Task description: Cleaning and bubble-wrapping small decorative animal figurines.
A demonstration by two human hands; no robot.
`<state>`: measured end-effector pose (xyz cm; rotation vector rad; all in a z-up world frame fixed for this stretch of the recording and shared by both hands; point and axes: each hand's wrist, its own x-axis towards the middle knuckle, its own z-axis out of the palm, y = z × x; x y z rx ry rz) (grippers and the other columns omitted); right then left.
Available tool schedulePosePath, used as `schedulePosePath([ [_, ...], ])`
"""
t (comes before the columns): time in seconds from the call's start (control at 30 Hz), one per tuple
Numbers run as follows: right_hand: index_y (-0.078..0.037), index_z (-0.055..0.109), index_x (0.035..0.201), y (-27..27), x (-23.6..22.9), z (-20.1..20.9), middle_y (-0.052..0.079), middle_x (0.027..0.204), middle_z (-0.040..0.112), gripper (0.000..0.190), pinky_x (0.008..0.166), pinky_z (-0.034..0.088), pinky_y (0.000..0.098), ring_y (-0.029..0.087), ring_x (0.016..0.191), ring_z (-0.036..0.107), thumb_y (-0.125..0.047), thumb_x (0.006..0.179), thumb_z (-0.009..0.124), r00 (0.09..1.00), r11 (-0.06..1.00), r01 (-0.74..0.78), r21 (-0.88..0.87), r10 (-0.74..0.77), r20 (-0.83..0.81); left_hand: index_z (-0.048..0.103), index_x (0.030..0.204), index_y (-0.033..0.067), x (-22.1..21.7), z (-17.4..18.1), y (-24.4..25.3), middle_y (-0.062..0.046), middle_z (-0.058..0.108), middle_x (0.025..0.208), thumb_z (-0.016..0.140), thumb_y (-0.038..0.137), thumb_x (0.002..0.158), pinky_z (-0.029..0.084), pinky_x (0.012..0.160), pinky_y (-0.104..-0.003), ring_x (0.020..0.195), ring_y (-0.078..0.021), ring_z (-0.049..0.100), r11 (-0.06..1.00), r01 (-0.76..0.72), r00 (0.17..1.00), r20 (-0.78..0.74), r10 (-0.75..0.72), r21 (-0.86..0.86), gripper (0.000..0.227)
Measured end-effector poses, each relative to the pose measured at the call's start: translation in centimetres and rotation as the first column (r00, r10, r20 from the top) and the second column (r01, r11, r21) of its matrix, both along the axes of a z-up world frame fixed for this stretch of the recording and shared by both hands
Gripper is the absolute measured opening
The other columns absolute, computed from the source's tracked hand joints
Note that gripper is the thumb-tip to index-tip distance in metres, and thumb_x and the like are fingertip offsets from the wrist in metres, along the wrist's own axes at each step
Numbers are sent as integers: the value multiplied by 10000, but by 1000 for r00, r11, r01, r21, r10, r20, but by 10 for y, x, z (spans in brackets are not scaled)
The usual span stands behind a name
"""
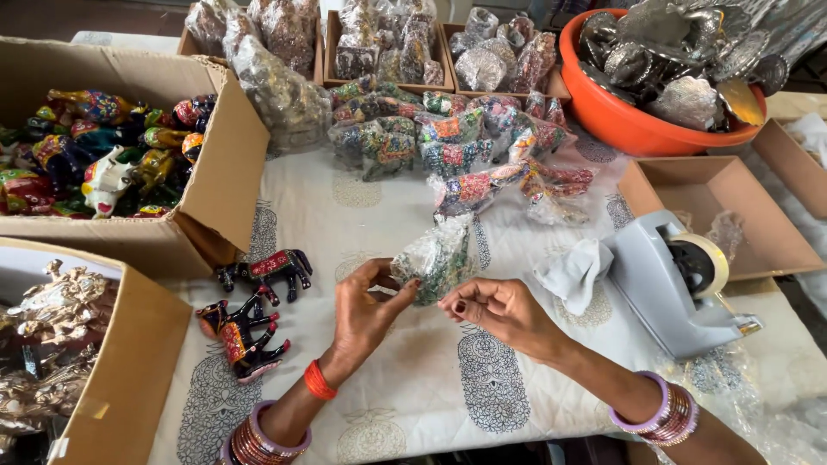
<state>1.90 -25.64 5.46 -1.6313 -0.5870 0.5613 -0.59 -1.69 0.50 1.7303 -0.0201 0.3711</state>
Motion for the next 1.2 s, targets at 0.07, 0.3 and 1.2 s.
schedulePosePath([
  [0.07,35,727,1127,2,3,-2,100,1094,747,233,944,579,318,147,1028,698,-129,971,669,999,1000,1,-7,-2,-41,701,1062,-45,0,1,1,-96,765,897,838,136,799,639,589,-268,750,-126,762,1000,6,1000,-11,-6,1,348],
  [0.3,45,683,1170,6,5,-3,60,1046,725,262,864,572,289,103,936,667,-124,970,683,979,995,-32,91,50,-199,710,1056,-41,-2,4,1,-97,772,877,837,148,797,624,590,-278,747,-128,761,1000,7,1000,1,-7,13,345],
  [1.2,55,729,1023,9,17,-10,88,854,766,269,629,589,248,81,679,660,-199,942,695,986,967,129,-218,-148,-73,694,1060,-36,-15,4,-11,-120,719,972,853,132,808,632,633,-285,817,-165,772,994,87,989,116,-95,72,341],
])
